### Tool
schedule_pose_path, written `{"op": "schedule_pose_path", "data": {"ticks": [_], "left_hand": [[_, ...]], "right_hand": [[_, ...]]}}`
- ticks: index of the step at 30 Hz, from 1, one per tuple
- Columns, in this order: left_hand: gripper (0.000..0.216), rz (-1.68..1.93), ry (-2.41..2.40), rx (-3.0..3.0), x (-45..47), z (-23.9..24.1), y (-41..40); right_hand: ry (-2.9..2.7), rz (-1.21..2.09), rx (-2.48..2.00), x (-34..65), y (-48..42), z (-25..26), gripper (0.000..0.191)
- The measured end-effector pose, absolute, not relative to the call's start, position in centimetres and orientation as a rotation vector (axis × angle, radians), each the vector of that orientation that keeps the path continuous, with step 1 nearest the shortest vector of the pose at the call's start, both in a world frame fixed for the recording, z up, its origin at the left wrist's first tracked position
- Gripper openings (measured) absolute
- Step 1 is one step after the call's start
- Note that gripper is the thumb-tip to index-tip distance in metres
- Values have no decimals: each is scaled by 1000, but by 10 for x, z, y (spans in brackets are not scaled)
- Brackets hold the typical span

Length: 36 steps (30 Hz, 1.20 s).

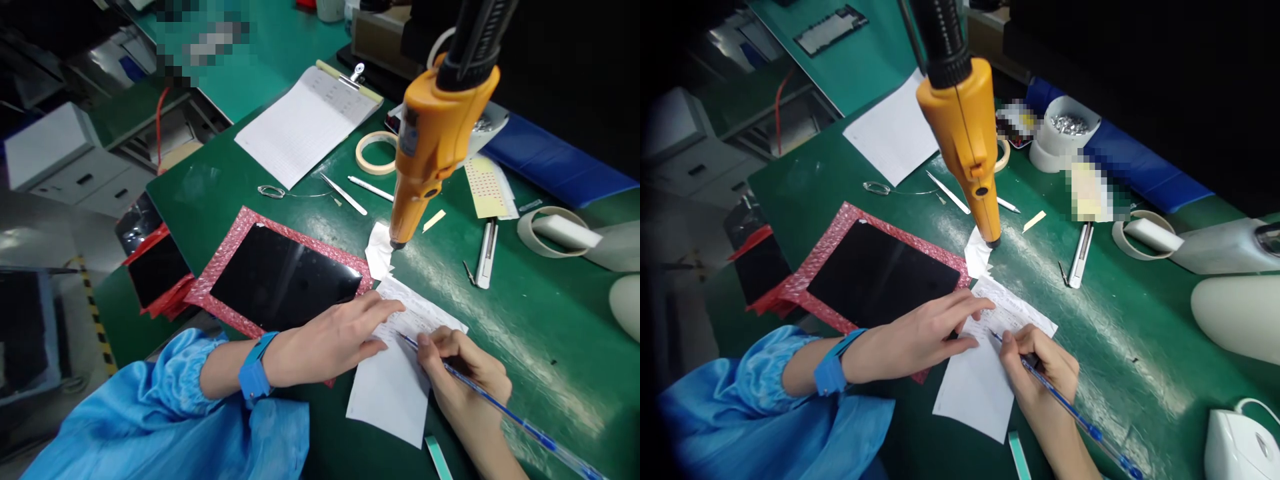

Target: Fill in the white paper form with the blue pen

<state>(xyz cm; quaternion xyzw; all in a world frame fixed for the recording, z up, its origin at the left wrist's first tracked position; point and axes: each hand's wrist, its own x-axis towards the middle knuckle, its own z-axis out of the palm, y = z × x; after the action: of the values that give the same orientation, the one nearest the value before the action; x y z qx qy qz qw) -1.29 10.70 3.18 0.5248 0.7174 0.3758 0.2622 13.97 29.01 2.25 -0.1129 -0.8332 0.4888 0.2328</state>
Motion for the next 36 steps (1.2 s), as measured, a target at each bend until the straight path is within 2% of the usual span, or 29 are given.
{"op": "schedule_pose_path", "data": {"ticks": [21,36], "left_hand": [[68,1015,1924,1419,-12,30,105],[66,992,1941,1459,-13,36,105]], "right_hand": [[-2265,1260,-297,131,285,31,41],[-2254,1323,-324,135,284,26,42]]}}
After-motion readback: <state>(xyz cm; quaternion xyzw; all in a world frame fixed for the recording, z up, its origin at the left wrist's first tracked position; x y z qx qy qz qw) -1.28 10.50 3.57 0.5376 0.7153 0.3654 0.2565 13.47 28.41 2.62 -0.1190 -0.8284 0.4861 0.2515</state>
